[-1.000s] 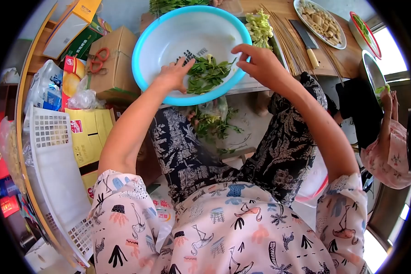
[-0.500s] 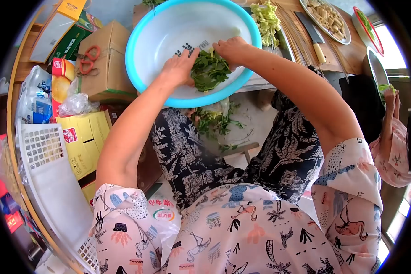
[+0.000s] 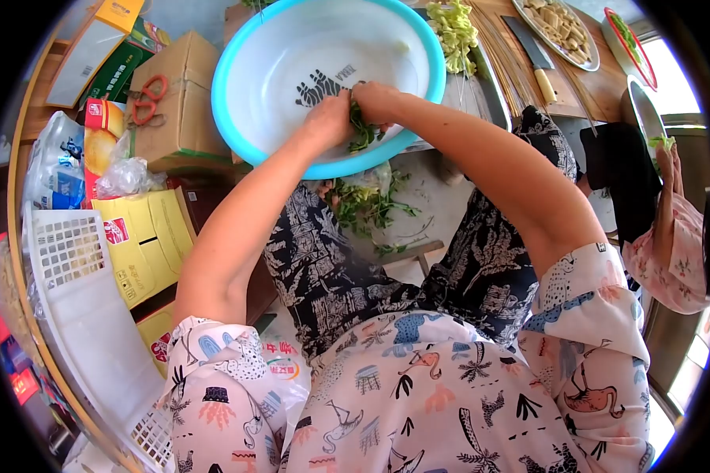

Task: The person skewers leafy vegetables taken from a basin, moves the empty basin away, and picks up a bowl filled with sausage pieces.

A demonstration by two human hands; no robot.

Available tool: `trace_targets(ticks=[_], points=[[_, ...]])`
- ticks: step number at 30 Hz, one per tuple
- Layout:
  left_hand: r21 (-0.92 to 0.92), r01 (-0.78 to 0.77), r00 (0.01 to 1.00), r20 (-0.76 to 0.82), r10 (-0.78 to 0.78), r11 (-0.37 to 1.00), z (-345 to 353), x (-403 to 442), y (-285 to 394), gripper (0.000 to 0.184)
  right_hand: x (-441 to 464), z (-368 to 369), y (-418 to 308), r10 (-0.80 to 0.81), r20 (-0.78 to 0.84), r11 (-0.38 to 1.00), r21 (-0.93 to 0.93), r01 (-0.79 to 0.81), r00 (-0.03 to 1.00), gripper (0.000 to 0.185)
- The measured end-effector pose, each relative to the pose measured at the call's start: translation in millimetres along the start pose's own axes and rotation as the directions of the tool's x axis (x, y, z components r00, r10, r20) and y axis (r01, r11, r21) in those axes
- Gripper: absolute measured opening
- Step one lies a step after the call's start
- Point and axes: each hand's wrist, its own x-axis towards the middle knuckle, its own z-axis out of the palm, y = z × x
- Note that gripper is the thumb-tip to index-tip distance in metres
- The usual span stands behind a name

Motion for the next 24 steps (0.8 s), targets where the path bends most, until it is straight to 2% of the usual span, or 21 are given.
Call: trace_targets(ticks=[1,2,3,4,5,6,7,9,10,12,13,15,16,18,19,21,22,24], points=[[-0.137,0.011,1.0,0.002,-0.011,0.99,6,5,-6,0.048,6,1,3,-0.002,-0.005,1.0,-0.001,0.002,1.0,0.019],[-0.272,0.022,1.0,0.008,-0.021,0.962,5,8,-7,0.042,18,4,8,0.037,0.097,0.983,0.175,-0.053,0.995,0.018],[-0.268,0.021,1.0,0.005,-0.02,0.963,5,9,-8,0.042,28,8,14,0.055,0.204,0.932,0.341,-0.123,0.977,0.017],[-0.547,0.211,0.977,0.149,-0.154,0.81,-2,7,-4,0.036,30,9,17,0.053,0.2,0.932,0.342,-0.121,0.978,0.017],[-0.735,0.395,0.919,0.323,-0.229,0.551,-8,4,1,0.032,32,10,21,0.036,0.17,0.857,0.502,-0.118,0.985,0.016],[-0.797,0.414,0.91,0.343,-0.235,0.44,-12,0,7,0.025,33,11,24,0.024,0.136,0.755,0.647,-0.107,0.99,0.014],[-0.796,0.412,0.911,0.34,-0.234,0.444,-16,-2,8,0.025,29,8,23,0.023,0.132,0.754,0.649,-0.104,0.991,0.014],[-0.87,0.401,0.915,0.368,-0.164,0.285,-24,-6,10,0.024,22,-1,20,0.02,0.072,0.774,0.63,-0.061,0.997,0.016],[-0.872,0.396,0.918,0.363,-0.162,0.289,-28,-8,12,0.024,19,-5,20,0.02,0.066,0.775,0.629,-0.057,0.998,0.016],[-0.942,0.308,0.951,0.3,-0.077,0.134,-34,-13,15,0.028,13,-13,19,-0.024,-0.026,0.827,0.561,0.034,0.999,0.012],[-0.943,0.303,0.953,0.295,-0.077,0.138,-42,-18,20,0.028,5,-20,16,-0.026,-0.032,0.828,0.559,0.04,0.999,0.012],[-0.965,0.259,0.965,0.261,0.041,0.033,-59,-28,30,0.027,-12,-33,10,-0.065,-0.093,0.873,0.478,0.102,0.994,0.011],[-0.966,0.255,0.966,0.257,0.044,0.04,-69,-33,37,0.027,-17,-37,8,-0.066,-0.101,0.872,0.478,0.107,0.993,0.011],[-0.957,0.287,0.957,0.286,0.041,-0.038,-83,-43,53,0.029,-27,-43,5,-0.142,-0.158,0.924,0.334,0.188,0.977,0.011],[-0.958,0.284,0.958,0.282,0.042,-0.033,-82,-45,59,0.029,-36,-46,0,-0.143,-0.164,0.923,0.333,0.192,0.976,0.011],[-0.985,0.174,0.967,0.172,-0.186,-0.005,-73,-50,69,0.032,-56,-48,-7,-0.171,-0.129,0.923,0.326,0.204,0.977,0.014],[-0.985,0.174,0.968,0.172,-0.186,-0.003,-67,-51,68,0.032,-65,-49,-8,-0.171,-0.13,0.923,0.327,0.205,0.977,0.014],[-0.995,0.092,0.975,0.1,-0.201,-0.047,-56,-50,67,0.025,-81,-53,-9,-0.288,-0.082,0.871,0.391,0.296,0.954,0.015]])
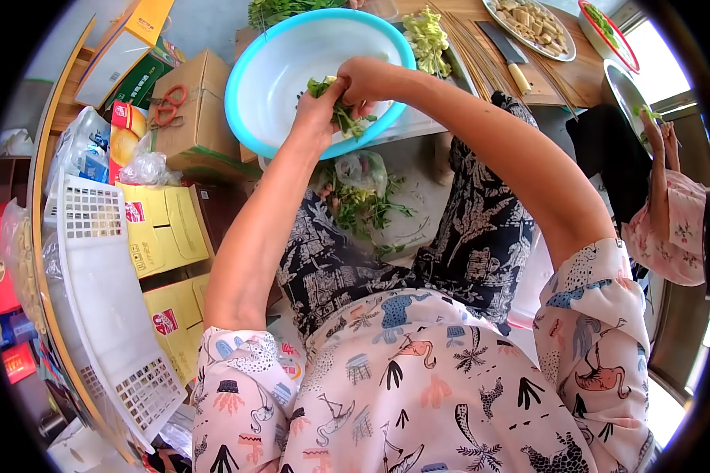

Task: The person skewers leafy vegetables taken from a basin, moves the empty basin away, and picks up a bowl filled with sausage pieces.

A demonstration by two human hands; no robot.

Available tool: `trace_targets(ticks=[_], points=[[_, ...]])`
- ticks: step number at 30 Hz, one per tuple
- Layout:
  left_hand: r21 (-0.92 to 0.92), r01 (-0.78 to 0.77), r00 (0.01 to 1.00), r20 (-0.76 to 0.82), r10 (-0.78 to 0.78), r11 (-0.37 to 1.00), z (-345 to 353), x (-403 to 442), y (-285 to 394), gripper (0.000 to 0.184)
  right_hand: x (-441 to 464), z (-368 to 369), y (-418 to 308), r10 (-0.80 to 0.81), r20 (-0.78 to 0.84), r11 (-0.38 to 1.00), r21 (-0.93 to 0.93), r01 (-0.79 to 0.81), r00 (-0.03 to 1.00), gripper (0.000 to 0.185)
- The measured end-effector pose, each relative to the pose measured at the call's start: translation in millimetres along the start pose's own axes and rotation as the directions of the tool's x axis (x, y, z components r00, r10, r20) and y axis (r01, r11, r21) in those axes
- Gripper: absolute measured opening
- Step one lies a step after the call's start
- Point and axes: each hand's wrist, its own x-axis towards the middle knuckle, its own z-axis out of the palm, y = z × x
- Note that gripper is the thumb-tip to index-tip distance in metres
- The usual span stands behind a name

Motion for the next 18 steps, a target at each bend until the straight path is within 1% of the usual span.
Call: trace_targets(ticks=[1,3,4,5,7,8,9,10,11,12,13,14,15,16,17,18], points=[[0.003,0.001,1.0,0.0,-0.001,1.0,2,-5,-1,0.025,-8,-1,-4,-0.001,-0.001,1.0,0.002,0.001,1.0,0.015],[-0.109,-0.064,0.993,-0.106,0.052,0.992,7,-21,-2,0.016,-27,-4,-10,-0.008,0.059,0.989,0.151,-0.001,0.998,0.015],[-0.182,-0.05,0.995,-0.091,0.034,0.982,9,-29,-1,0.013,-41,-4,-16,-0.033,0.059,0.98,0.197,0.02,0.998,0.018],[-0.181,-0.041,0.995,-0.096,0.024,0.983,7,-34,-2,0.013,-55,-4,-21,-0.07,0.055,0.975,0.217,0.056,0.996,0.023],[-0.343,-0.005,0.999,-0.049,-0.013,0.939,2,-46,-9,0.013,-69,-3,-22,-0.134,0.039,0.959,0.255,0.12,0.99,0.028],[-0.4,0.039,0.998,-0.032,-0.056,0.916,2,-57,-12,0.014,-77,1,-22,-0.165,0.005,0.953,0.258,0.158,0.986,0.029],[-0.413,0.056,0.998,-0.011,-0.067,0.909,5,-66,-14,0.016,-84,2,-24,-0.193,-0.027,0.946,0.261,0.193,0.981,0.031],[-0.397,0.065,0.997,-0.001,-0.072,0.916,12,-82,-12,0.016,-94,-4,-37,-0.139,0.06,0.91,0.402,0.104,0.988,0.026],[-0.381,0.072,0.997,0.009,-0.074,0.922,17,-99,-14,0.017,-102,0,-38,-0.135,0.072,0.906,0.413,0.093,0.988,0.026],[-0.384,0.081,0.996,0.001,-0.087,0.92,14,-111,-20,0.017,-113,4,-37,-0.178,0.113,0.887,0.449,0.109,0.978,0.021],[-0.355,0.116,0.993,0.048,-0.105,0.928,9,-121,-27,0.018,-122,9,-30,-0.226,0.145,0.865,0.484,0.13,0.963,0.019],[-0.329,0.152,0.987,0.097,-0.126,0.932,4,-130,-32,0.019,-123,26,-18,-0.293,-0.025,0.91,0.3,0.287,0.956,0.024],[-0.33,0.159,0.986,0.093,-0.135,0.93,2,-140,-38,0.019,-127,32,-9,-0.29,-0.021,0.909,0.308,0.282,0.957,0.024],[-0.329,0.144,0.989,0.035,-0.14,0.933,-1,-150,-44,0.019,-133,36,-5,-0.216,0.119,0.926,0.34,0.165,0.969,0.024],[-0.326,0.129,0.989,-0.022,-0.144,0.937,-5,-156,-50,0.02,-137,39,2,-0.142,0.257,0.934,0.353,0.044,0.956,0.025],[-0.338,0.17,0.983,-0.005,-0.182,0.926,-17,-159,-59,0.021,-137,46,13,-0.094,0.291,0.942,0.336,-0.009,0.952,0.022]])
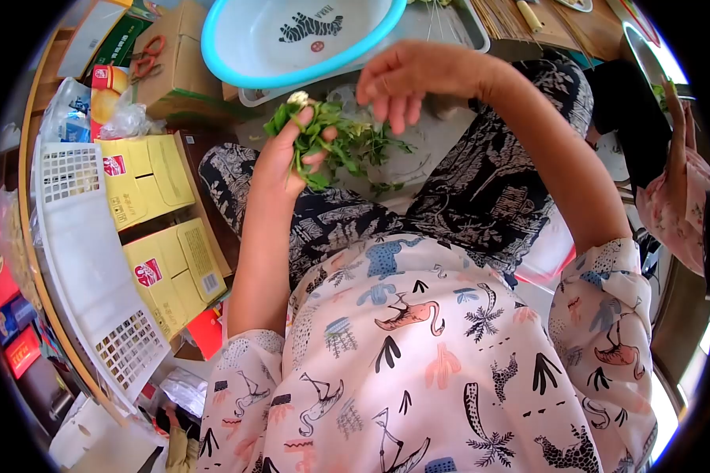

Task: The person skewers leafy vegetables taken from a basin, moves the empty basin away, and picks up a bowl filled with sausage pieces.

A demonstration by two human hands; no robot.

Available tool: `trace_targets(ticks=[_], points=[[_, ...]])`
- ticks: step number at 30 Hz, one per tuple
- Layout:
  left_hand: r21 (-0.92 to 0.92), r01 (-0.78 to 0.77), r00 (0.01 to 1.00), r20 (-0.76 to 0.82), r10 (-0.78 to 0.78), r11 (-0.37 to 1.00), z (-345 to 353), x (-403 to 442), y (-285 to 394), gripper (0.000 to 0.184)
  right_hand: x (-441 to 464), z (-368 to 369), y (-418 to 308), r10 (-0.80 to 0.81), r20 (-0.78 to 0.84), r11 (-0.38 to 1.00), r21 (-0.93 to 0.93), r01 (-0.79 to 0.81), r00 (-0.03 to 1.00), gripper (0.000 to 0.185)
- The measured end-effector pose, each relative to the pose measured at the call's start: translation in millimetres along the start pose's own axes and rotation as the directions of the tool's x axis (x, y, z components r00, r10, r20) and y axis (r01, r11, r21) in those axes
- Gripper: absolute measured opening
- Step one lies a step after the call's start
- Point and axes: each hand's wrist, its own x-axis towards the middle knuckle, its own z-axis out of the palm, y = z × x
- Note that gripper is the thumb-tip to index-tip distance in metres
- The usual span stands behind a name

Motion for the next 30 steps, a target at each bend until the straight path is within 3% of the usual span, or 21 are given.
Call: trace_targets(ticks=[3,6,8,12,13,14,15,17,19,21,23,25,27,28,29,30], points=[[-0.067,0.055,0.992,-0.107,-0.062,0.996,-39,4,-11,0.019,27,-5,63,0.133,0.01,0.987,-0.089,-0.132,0.991,0.021],[-0.176,0.001,0.99,-0.14,-0.026,0.984,-57,16,-23,0.018,69,-6,126,0.201,-0.016,0.977,-0.076,-0.201,0.98,0.02],[-0.236,-0.028,0.978,-0.205,-0.022,0.971,-56,20,-28,0.018,96,0,163,0.24,-0.133,0.96,-0.116,-0.255,0.962,0.021],[-0.29,-0.001,0.977,-0.204,-0.06,0.957,-66,30,-45,0.019,146,25,203,0.353,-0.206,0.92,-0.098,-0.378,0.913,0.024],[-0.291,0.0,0.968,-0.24,-0.073,0.957,-67,31,-48,0.017,170,31,238,0.02,-0.146,0.83,-0.549,-0.098,0.989,0.027],[-0.306,0.009,0.965,-0.245,-0.088,0.952,-68,32,-51,0.016,187,34,260,-0.259,0.062,0.491,-0.851,0.186,0.964,0.031],[-0.322,0.019,0.962,-0.251,-0.105,0.947,-69,32,-53,0.015,197,40,264,-0.255,0.066,0.498,-0.846,0.189,0.965,0.031],[-0.322,-0.001,0.931,-0.346,-0.117,0.947,-71,33,-59,0.016,216,59,263,-0.076,-0.256,0.859,-0.507,-0.067,0.964,0.04],[-0.303,0.036,0.928,-0.343,-0.144,0.952,-78,32,-63,0.016,230,65,259,-0.067,-0.295,0.839,-0.533,-0.106,0.953,0.039],[-0.28,0.021,0.923,-0.364,-0.127,0.96,-78,32,-66,0.018,243,65,252,0.059,-0.306,0.832,-0.511,-0.216,0.95,0.043],[-0.254,0.035,0.896,-0.421,-0.143,0.967,-64,33,-62,0.018,256,68,264,0.015,-0.367,0.887,-0.425,-0.182,0.93,0.037],[-0.233,0.053,0.904,-0.401,-0.145,0.971,-64,36,-65,0.02,273,61,285,-0.012,-0.195,0.947,-0.316,-0.051,0.981,0.049],[-0.214,0.068,0.911,-0.385,-0.148,0.975,-63,38,-70,0.021,326,75,392,-0.109,-0.24,0.96,-0.278,0.039,0.965,0.049],[-0.206,0.08,0.906,-0.393,-0.157,0.975,-62,39,-70,0.022,330,75,415,-0.301,-0.217,0.78,-0.616,0.109,0.929,0.043],[-0.2,0.091,0.902,-0.399,-0.166,0.976,-61,40,-71,0.022,322,75,412,-0.468,-0.121,0.48,-0.867,0.137,0.875,0.037],[-0.203,0.099,0.894,-0.412,-0.177,0.974,-58,40,-72,0.022,311,69,412,-0.463,-0.118,0.483,-0.864,0.139,0.878,0.037]])
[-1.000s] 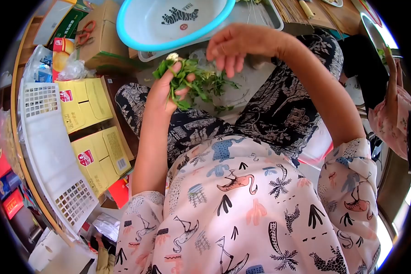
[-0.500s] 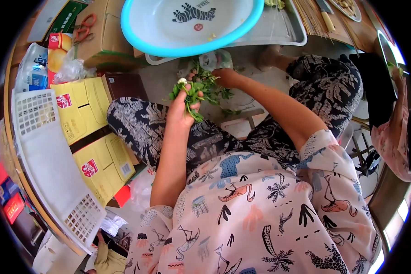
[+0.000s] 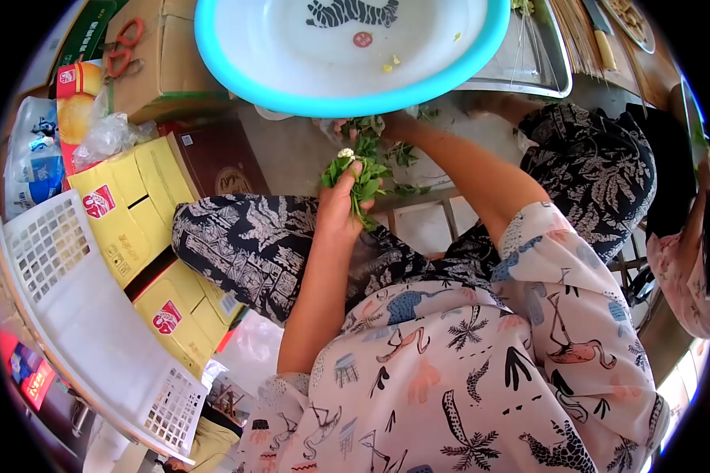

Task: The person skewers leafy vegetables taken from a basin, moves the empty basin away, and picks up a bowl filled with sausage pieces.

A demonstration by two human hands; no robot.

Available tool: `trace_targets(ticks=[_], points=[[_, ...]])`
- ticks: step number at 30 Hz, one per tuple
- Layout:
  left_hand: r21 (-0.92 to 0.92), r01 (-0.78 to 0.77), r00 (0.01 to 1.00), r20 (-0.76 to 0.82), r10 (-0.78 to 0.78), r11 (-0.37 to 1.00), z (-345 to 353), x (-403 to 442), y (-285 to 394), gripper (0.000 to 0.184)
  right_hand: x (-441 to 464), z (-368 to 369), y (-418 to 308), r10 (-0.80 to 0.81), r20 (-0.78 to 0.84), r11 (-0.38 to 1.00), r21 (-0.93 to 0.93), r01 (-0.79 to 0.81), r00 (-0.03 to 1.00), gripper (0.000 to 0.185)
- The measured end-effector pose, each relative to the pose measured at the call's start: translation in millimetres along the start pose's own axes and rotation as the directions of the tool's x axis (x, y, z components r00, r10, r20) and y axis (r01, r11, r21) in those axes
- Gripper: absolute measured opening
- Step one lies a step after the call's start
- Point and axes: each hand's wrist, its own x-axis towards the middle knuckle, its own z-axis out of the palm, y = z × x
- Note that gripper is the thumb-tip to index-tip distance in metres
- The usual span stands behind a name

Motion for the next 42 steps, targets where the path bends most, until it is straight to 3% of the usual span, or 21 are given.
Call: trace_targets(ticks=[1,2,3,5,6,7,9,15,17,18,20,22,26,28,29,31,34,36,37,39,42], points=[[-0.003,0.007,1.0,-0.003,-0.007,1.0,-1,2,-3,0.022,-6,-54,-10,0.244,0.163,0.953,0.14,-0.268,0.956,0.032],[0.004,0.017,1.0,-0.001,-0.017,1.0,-1,6,-5,0.022,-9,-103,-18,0.439,0.346,0.82,0.222,-0.527,0.829,0.027],[0.01,0.025,1.0,0.001,-0.025,1.0,-1,11,-8,0.022,-11,-134,-23,0.439,0.348,0.821,0.219,-0.527,0.828,0.027],[0.011,0.04,0.999,0.01,-0.04,0.999,-4,27,-13,0.02,-17,-181,-33,0.543,0.629,0.337,0.443,-0.831,0.556,0.022],[0.011,0.051,0.998,-0.024,-0.051,0.999,-5,37,-15,0.019,-31,-197,-36,0.521,0.575,0.191,0.642,-0.742,0.631,0.022],[0.01,0.063,0.996,-0.059,-0.062,0.998,-8,50,-17,0.018,-37,-203,-35,0.525,0.571,0.193,0.642,-0.742,0.631,0.022],[-0.045,0.124,0.983,-0.13,-0.129,0.991,-16,82,-18,0.015,-46,-212,-32,0.555,0.595,-0.051,0.722,-0.69,0.581,0.023],[-0.031,0.226,0.968,-0.104,-0.228,0.974,-3,161,-11,0.021,-65,-224,-39,0.518,0.598,-0.12,0.758,-0.641,0.611,0.014],[-0.081,0.229,0.951,-0.196,-0.241,0.97,10,181,-12,0.023,-67,-233,-45,0.534,0.574,-0.1,0.772,-0.628,0.62,0.014],[-0.101,0.234,0.972,-0.001,-0.236,0.967,-6,208,-24,0.033,-67,-238,-49,0.538,0.561,-0.101,0.784,-0.613,0.629,0.013],[-0.083,0.302,0.953,-0.008,-0.304,0.95,10,187,-18,0.042,-65,-243,-51,0.547,0.556,-0.13,0.795,-0.593,0.626,0.012],[-0.149,0.341,0.94,0.029,-0.34,0.928,15,178,-16,0.071,-64,-244,-49,0.565,0.55,-0.153,0.802,-0.577,0.615,0.012],[-0.054,0.26,0.953,-0.149,-0.266,0.964,7,183,-20,0.068,-64,-245,-50,0.607,0.534,-0.185,0.816,-0.548,0.589,0.012],[0.35,0.197,0.98,-0.099,-0.173,0.916,1,172,-16,0.067,-66,-241,-47,0.589,0.567,-0.103,0.759,-0.643,0.576,0.011],[0.391,0.188,0.981,-0.128,-0.149,0.901,6,161,-15,0.061,-63,-248,-48,0.579,0.6,-0.025,0.689,-0.725,0.551,0.01],[0.445,0.077,0.996,-0.004,-0.084,0.892,8,128,-16,0.063,-65,-254,-55,0.661,0.544,-0.001,0.69,-0.724,0.518,0.012],[0.307,0.048,0.996,0.053,-0.068,0.95,5,105,-23,0.045,-71,-253,-60,0.775,0.412,0.126,0.643,-0.755,0.48,0.019],[0.226,-0.011,0.996,0.089,-0.009,0.974,13,83,-20,0.04,-77,-276,-82,0.7,0.384,0.041,0.821,-0.57,0.603,0.03],[0.174,-0.035,0.992,0.124,0.013,0.984,16,73,-18,0.039,-77,-293,-96,0.701,0.368,0.061,0.822,-0.566,0.611,0.03],[0.146,-0.094,0.982,0.176,0.068,0.985,19,52,-16,0.038,-70,-330,-128,0.627,0.383,-0.185,0.919,-0.348,0.678,0.052],[0.116,-0.173,0.958,0.249,0.14,0.978,16,26,-12,0.035,-60,-375,-151,0.615,0.321,-0.276,0.943,-0.186,0.72,0.063]])
